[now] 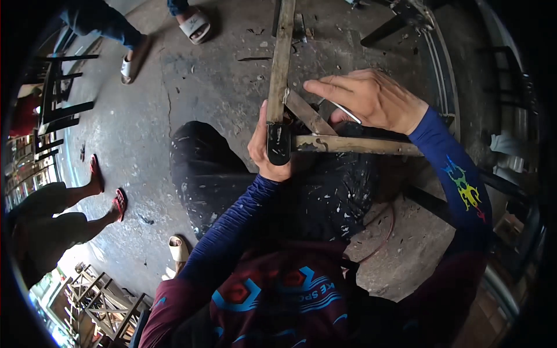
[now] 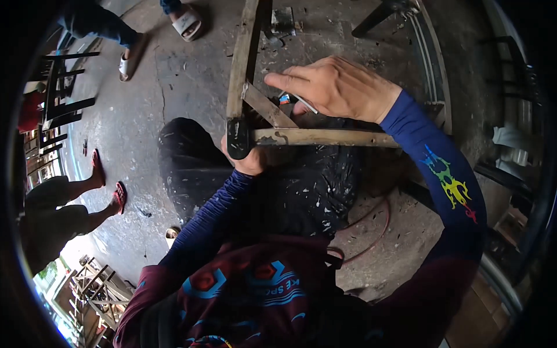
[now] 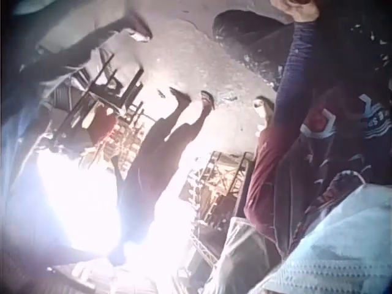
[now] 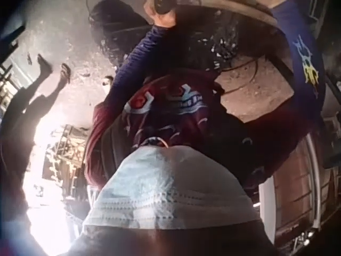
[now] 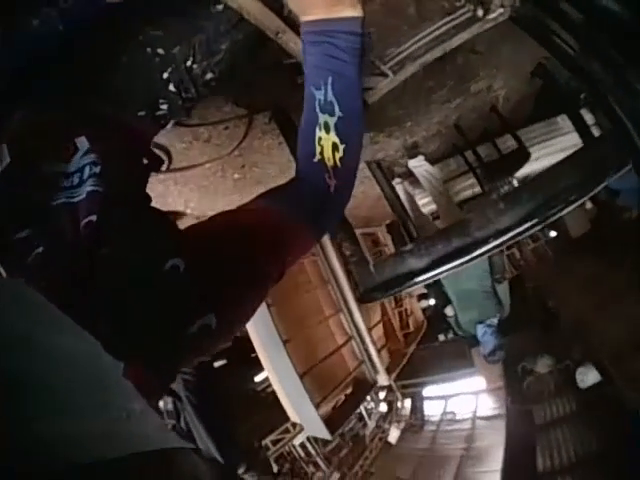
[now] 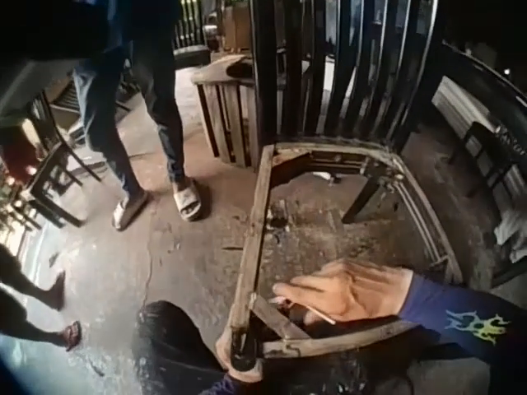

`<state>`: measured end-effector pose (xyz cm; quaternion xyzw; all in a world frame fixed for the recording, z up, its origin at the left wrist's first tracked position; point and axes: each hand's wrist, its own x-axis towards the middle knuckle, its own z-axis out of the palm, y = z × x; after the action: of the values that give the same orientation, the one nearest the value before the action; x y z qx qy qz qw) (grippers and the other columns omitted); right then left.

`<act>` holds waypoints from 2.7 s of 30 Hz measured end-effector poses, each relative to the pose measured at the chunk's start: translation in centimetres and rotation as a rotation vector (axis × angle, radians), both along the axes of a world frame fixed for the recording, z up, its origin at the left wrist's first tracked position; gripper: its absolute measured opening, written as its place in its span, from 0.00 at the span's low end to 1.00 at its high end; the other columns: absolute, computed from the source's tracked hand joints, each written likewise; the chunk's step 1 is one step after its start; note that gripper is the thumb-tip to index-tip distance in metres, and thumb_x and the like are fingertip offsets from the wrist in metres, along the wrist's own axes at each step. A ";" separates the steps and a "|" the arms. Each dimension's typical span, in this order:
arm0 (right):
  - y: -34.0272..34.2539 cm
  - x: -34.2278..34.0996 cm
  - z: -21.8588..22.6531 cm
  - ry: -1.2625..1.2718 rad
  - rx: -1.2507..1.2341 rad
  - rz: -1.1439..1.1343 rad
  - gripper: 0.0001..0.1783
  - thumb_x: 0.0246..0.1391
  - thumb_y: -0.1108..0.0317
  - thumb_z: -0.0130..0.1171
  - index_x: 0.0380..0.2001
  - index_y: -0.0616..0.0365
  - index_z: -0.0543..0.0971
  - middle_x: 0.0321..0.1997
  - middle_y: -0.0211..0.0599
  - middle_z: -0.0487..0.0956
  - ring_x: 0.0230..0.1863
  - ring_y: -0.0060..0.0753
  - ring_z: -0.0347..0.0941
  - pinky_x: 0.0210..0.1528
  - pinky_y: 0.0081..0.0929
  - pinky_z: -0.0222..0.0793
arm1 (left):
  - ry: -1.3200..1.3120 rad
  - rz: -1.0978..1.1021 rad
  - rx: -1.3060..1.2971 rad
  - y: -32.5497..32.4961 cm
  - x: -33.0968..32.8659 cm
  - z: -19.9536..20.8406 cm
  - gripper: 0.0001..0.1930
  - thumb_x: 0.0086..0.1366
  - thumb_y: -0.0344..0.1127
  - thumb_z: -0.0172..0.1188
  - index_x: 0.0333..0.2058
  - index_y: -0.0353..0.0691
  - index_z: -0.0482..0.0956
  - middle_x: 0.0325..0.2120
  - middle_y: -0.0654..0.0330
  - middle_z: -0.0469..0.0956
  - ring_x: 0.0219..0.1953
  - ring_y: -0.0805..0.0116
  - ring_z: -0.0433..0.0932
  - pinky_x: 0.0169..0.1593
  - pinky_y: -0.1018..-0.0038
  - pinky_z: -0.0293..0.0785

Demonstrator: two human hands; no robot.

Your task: Repairing a wooden chair frame using a small hand tool and a pneumatic stapler.

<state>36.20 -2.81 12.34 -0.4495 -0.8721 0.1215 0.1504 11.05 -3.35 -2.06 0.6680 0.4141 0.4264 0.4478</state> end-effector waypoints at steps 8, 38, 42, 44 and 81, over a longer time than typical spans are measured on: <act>-0.7 2.1 -2.6 -0.045 0.067 0.229 0.31 0.54 0.53 0.65 0.54 0.67 0.76 0.51 0.51 0.81 0.40 0.41 0.82 0.39 0.29 0.77 | 0.072 0.009 0.337 -1.7 0.8 -1.4 0.30 0.67 0.35 0.58 0.64 0.27 0.66 0.47 0.45 0.83 0.43 0.58 0.85 0.47 0.69 0.79; -4.5 0.1 1.0 0.755 -0.256 -0.535 0.26 0.72 0.50 0.48 0.35 0.63 0.82 0.22 0.29 0.76 0.21 0.18 0.68 0.25 0.20 0.64 | 0.038 0.019 0.273 -1.3 0.9 -1.5 0.33 0.56 0.31 0.58 0.62 0.26 0.69 0.45 0.45 0.82 0.43 0.55 0.84 0.48 0.69 0.78; -15.2 -2.0 6.1 0.994 -0.188 -0.543 0.18 0.69 0.59 0.54 0.49 0.62 0.83 0.24 0.32 0.78 0.19 0.16 0.69 0.20 0.15 0.62 | -0.065 -0.049 0.197 -1.3 0.9 -0.6 0.38 0.50 0.26 0.57 0.64 0.28 0.66 0.44 0.46 0.82 0.45 0.54 0.83 0.52 0.69 0.76; -19.2 -4.1 5.5 0.954 -0.233 -0.626 0.11 0.60 0.77 0.63 0.45 0.66 0.84 0.27 0.35 0.80 0.24 0.20 0.74 0.23 0.16 0.69 | -0.105 -0.070 0.162 -1.2 1.0 -0.7 0.39 0.50 0.26 0.57 0.65 0.28 0.65 0.44 0.47 0.82 0.46 0.56 0.83 0.52 0.70 0.75; -1.7 -5.3 -14.6 1.740 -0.131 -0.002 0.06 0.56 0.83 0.59 0.37 0.66 0.80 0.38 0.37 0.78 0.41 0.27 0.73 0.50 0.25 0.69 | -0.112 0.173 -0.040 -3.2 3.1 6.7 0.34 0.63 0.48 0.61 0.59 0.24 0.71 0.42 0.55 0.80 0.43 0.70 0.77 0.51 0.75 0.71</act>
<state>30.92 -4.53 -2.27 -0.2054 -0.4384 0.4716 0.7370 14.11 -6.53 4.68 0.5959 0.4531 0.4917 0.4449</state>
